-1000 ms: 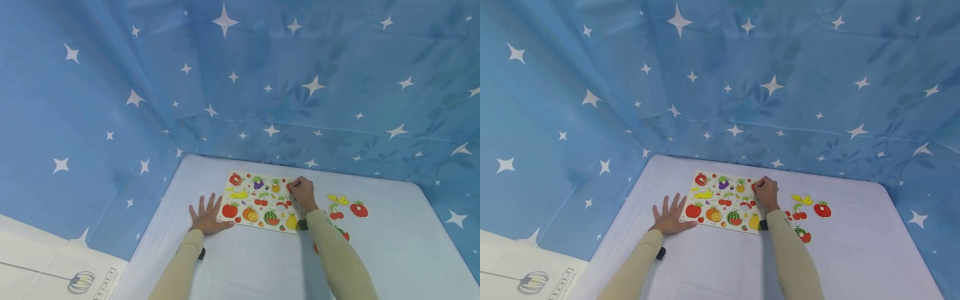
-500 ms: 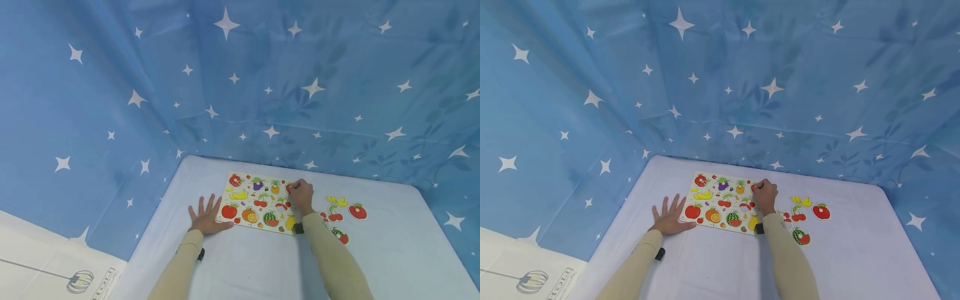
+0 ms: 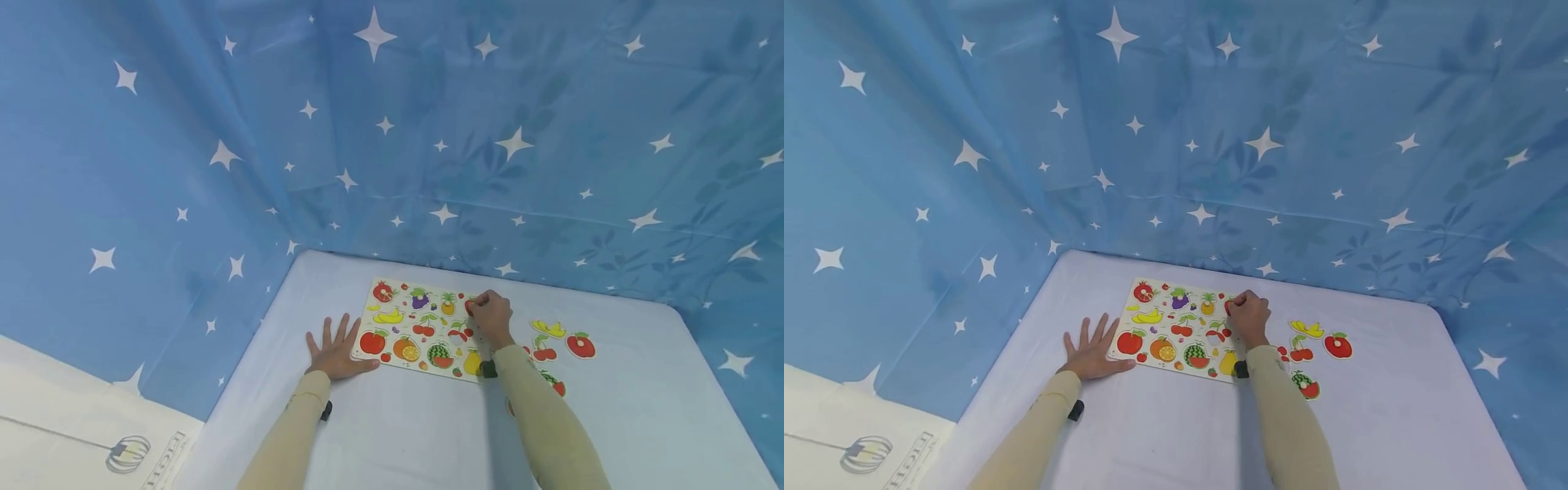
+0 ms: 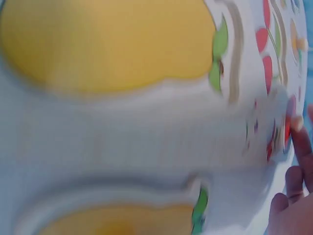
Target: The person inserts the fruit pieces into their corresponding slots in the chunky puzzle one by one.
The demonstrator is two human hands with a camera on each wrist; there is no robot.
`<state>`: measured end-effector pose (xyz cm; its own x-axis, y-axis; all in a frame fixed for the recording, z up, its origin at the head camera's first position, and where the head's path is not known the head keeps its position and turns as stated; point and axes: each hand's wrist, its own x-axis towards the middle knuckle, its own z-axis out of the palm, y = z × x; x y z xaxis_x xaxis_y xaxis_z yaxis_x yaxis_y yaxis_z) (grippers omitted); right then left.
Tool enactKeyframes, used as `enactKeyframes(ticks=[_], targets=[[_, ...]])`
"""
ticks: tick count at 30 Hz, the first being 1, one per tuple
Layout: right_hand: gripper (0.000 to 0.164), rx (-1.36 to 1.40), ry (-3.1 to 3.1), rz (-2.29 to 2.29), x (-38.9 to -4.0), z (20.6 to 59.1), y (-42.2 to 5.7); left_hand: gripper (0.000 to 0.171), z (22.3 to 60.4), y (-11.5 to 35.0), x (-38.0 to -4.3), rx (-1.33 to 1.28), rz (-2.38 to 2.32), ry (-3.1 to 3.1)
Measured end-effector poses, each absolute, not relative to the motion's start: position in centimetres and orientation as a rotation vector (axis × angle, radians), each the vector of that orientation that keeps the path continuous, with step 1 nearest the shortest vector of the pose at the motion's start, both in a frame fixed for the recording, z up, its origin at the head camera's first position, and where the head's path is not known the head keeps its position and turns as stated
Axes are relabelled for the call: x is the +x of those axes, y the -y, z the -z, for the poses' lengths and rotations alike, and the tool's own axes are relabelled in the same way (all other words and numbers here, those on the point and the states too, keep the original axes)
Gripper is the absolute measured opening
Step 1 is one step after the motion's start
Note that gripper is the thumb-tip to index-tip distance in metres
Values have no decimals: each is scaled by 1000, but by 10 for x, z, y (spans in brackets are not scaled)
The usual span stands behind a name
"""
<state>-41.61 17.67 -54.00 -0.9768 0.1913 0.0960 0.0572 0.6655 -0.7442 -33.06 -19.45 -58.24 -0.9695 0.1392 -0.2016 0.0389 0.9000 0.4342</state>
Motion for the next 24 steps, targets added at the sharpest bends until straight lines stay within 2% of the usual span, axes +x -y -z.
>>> enactKeyframes(ticks=[2,5,11,15,24], targets=[[19,-249,2743,-1273,-414,535,-182,123,585,195,-333,146,-626,-2850],[40,-289,2772,-1388,-409,526,-191,123,588,196,-334,155,-613,-2862],[73,-225,2825,-1417,-403,512,-212,122,580,197,-330,135,-638,-2832],[83,-208,2844,-1386,-400,509,-233,121,573,195,-328,130,-638,-2820],[84,-264,2827,-1385,-384,499,-283,121,572,192,-325,149,-676,-2808]])
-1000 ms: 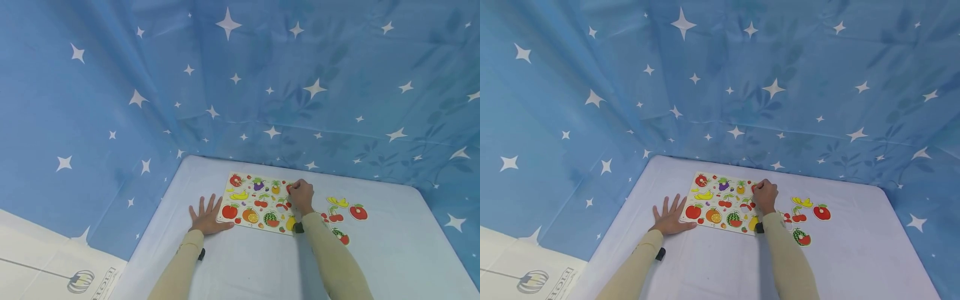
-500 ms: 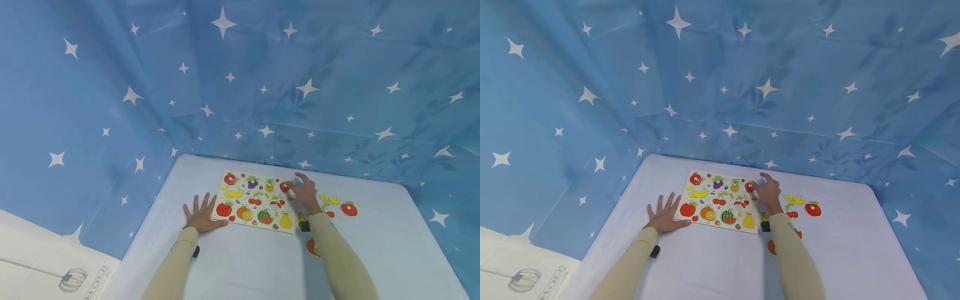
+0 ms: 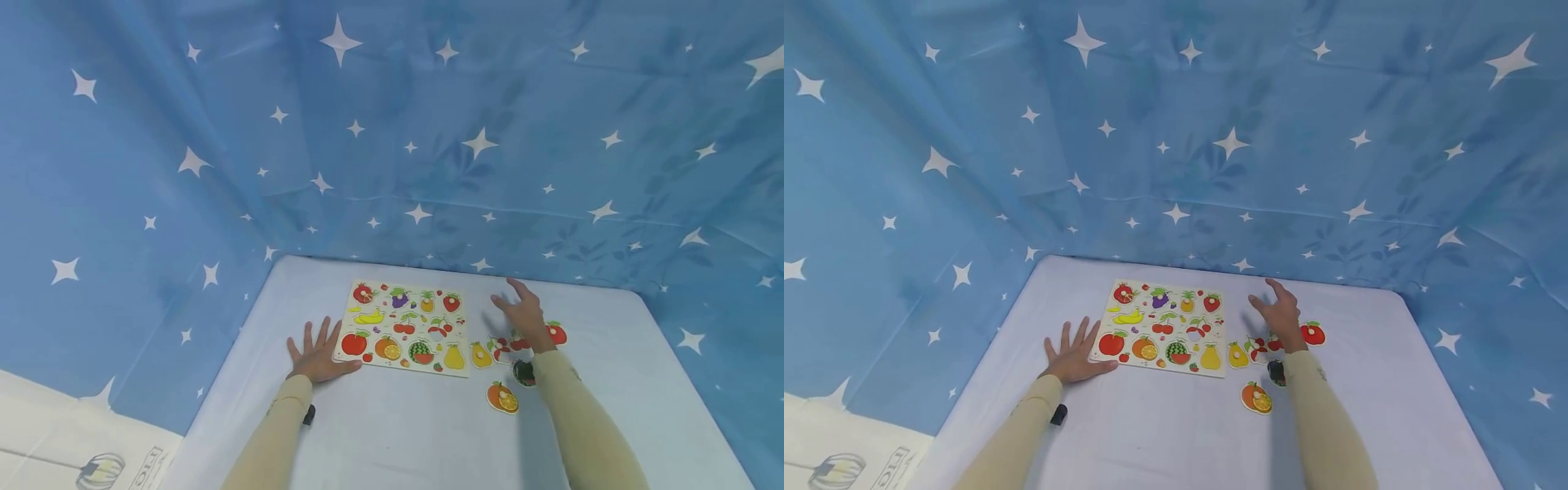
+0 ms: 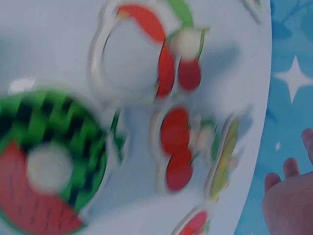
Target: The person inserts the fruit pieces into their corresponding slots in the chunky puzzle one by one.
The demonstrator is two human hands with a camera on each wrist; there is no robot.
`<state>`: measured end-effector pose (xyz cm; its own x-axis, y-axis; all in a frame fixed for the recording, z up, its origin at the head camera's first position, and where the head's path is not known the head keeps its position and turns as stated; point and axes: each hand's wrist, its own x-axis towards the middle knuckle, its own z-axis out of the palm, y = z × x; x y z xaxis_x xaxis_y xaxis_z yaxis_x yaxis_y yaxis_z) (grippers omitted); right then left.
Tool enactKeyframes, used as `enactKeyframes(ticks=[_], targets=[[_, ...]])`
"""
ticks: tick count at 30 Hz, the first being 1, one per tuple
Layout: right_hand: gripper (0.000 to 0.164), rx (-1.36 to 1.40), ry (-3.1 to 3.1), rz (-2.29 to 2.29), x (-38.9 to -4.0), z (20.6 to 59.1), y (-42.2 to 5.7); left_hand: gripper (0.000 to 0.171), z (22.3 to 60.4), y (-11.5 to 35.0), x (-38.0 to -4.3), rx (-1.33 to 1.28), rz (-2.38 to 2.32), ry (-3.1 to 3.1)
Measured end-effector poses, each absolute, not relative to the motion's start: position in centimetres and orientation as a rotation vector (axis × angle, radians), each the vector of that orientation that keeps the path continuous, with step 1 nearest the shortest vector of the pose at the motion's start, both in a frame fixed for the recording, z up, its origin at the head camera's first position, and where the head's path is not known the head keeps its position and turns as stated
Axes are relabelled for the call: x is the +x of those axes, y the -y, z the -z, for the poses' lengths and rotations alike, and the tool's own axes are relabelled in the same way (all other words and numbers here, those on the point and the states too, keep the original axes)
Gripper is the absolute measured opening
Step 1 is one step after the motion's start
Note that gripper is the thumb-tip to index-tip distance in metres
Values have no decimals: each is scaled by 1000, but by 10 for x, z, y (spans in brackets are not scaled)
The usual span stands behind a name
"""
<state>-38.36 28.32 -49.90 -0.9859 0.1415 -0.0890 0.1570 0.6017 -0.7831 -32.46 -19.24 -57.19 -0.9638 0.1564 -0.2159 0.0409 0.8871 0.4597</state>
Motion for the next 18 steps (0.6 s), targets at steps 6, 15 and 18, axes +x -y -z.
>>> enactKeyframes(ticks=[6,15,18], targets=[[84,299,-2785,1402,-367,492,-310,121,573,194,-324,152,-671,-2806],[85,463,-2763,1384,-350,495,-343,122,574,194,-326,143,-654,-2813],[85,508,-2747,1388,-343,498,-351,123,575,194,-326,154,-649,-2815]])
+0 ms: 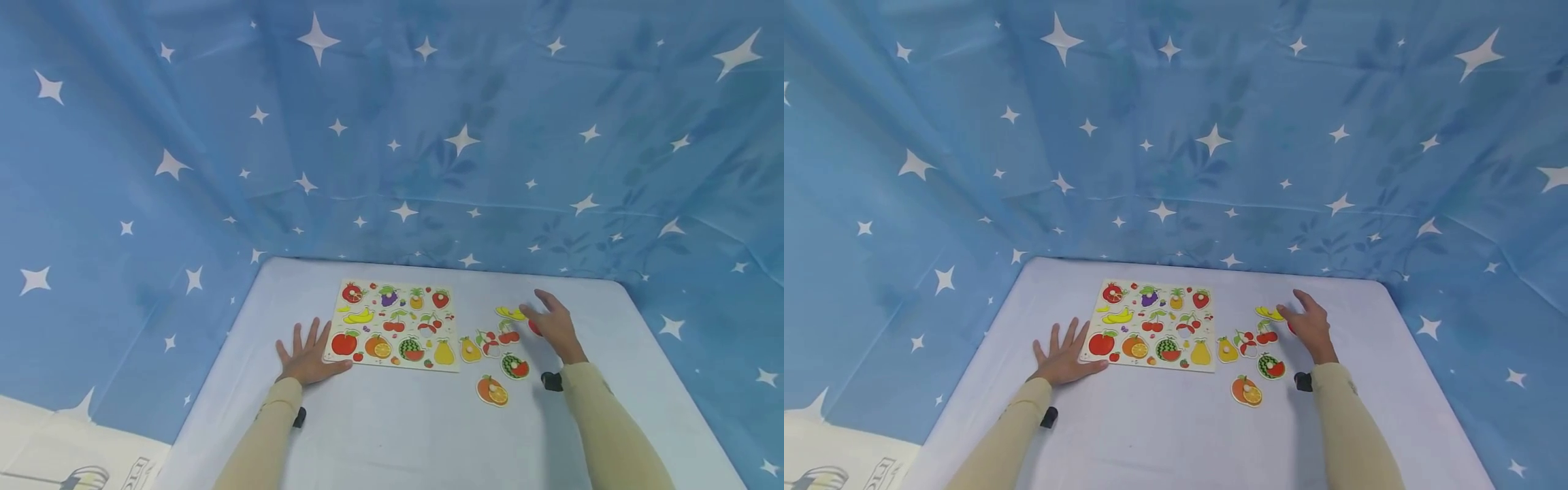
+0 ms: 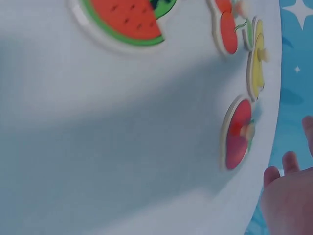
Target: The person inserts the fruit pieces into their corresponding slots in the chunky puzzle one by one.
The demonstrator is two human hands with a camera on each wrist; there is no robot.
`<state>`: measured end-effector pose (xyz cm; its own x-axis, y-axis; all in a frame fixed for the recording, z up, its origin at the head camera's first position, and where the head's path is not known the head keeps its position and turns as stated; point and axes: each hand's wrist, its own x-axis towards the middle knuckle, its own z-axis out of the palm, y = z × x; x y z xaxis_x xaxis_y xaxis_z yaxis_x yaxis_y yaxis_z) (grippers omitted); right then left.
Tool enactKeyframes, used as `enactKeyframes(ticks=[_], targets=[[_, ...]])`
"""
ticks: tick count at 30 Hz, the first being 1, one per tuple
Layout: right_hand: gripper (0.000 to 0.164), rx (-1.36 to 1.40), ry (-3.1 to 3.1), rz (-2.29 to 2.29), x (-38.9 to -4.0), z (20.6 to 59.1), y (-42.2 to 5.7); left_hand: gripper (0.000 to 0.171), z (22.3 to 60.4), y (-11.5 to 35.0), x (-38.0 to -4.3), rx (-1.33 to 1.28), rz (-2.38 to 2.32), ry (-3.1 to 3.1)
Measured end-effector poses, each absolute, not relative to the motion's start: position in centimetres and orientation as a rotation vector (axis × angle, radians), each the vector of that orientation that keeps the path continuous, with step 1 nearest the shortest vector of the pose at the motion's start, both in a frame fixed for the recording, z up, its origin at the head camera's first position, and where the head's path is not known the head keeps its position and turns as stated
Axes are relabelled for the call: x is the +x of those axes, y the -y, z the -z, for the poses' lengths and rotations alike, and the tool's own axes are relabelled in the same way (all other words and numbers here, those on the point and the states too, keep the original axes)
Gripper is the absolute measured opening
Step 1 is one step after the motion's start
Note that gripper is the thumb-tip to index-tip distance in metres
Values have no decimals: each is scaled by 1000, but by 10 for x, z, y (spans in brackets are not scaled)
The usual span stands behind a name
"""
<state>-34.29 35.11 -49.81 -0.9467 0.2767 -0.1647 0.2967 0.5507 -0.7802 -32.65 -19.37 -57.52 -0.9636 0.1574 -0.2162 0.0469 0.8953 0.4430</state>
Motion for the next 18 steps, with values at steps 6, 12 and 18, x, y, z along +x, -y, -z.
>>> enactKeyframes(ticks=[6,12,18], targets=[[80,529,-2716,1443,-340,505,-353,124,576,200,-327,151,-672,-2813],[73,518,-2712,1504,-339,512,-350,125,578,200,-327,160,-650,-2833],[68,488,-2722,1510,-338,520,-348,124,571,195,-326,148,-663,-2801]])
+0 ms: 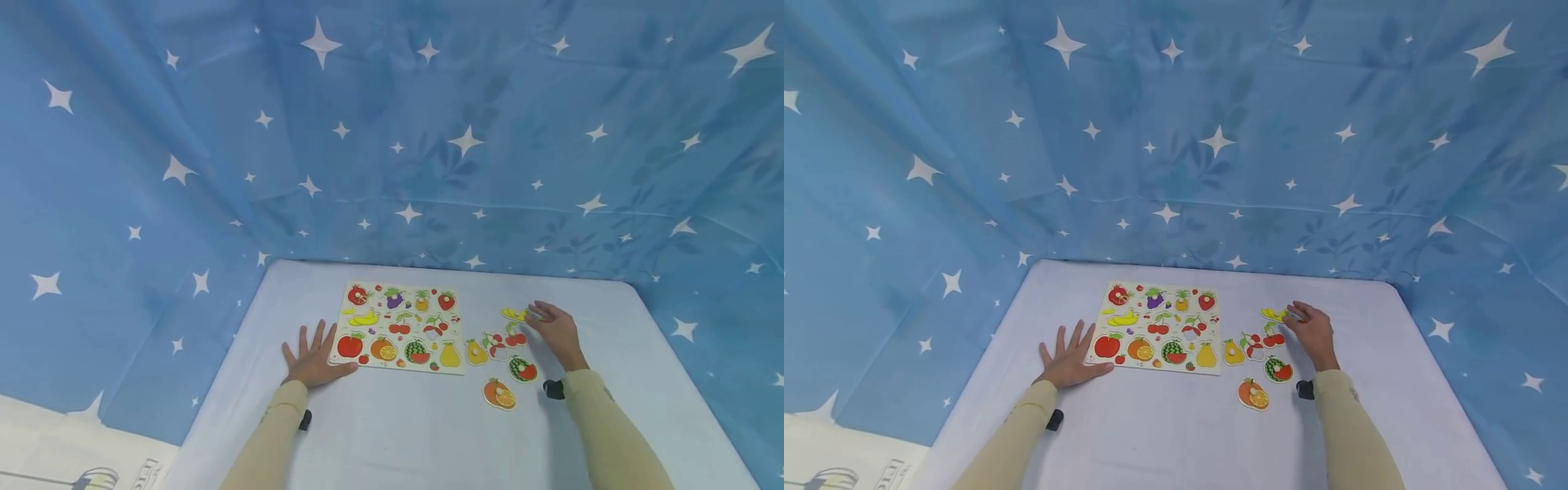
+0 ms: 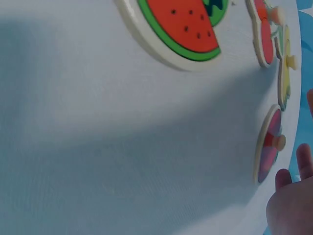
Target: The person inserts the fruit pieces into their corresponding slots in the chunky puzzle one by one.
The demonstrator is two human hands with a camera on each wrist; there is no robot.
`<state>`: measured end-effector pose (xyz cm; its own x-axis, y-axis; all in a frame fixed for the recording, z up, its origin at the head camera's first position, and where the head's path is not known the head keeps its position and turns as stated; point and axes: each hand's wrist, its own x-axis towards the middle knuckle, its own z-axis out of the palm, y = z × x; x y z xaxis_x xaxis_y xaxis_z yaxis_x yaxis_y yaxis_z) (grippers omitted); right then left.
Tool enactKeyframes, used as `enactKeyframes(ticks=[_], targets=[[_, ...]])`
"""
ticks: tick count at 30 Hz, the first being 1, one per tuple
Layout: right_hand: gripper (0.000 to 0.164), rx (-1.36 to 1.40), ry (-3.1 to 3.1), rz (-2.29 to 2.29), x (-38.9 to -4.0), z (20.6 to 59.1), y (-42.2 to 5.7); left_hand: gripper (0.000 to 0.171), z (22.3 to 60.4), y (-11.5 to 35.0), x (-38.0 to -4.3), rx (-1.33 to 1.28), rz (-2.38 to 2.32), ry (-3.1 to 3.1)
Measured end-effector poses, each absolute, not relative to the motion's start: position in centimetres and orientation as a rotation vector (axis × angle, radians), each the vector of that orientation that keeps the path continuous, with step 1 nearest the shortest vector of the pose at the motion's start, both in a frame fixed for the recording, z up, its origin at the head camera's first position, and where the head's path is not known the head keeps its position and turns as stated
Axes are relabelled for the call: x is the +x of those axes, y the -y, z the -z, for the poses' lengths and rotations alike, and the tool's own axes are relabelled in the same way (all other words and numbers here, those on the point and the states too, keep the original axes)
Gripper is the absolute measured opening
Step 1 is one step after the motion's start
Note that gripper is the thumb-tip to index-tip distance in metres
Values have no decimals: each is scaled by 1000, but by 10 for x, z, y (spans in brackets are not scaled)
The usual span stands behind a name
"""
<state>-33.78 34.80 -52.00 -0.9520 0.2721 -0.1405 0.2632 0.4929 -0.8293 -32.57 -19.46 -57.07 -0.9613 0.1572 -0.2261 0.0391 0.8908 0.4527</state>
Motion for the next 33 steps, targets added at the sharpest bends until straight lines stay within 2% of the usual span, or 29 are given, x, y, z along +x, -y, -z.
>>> enactKeyframes(ticks=[12,17,25,33], targets=[[50,-508,2726,-1348,-349,534,-338,123,583,194,-327,150,-678,-2846],[49,-588,2721,-1286,-358,537,-334,123,577,193,-326,137,-669,-2833],[50,-569,2727,-1184,-362,543,-330,121,572,191,-325,131,-638,-2825],[40,-543,2715,-1152,-365,542,-324,122,576,192,-327,118,-628,-2832]])
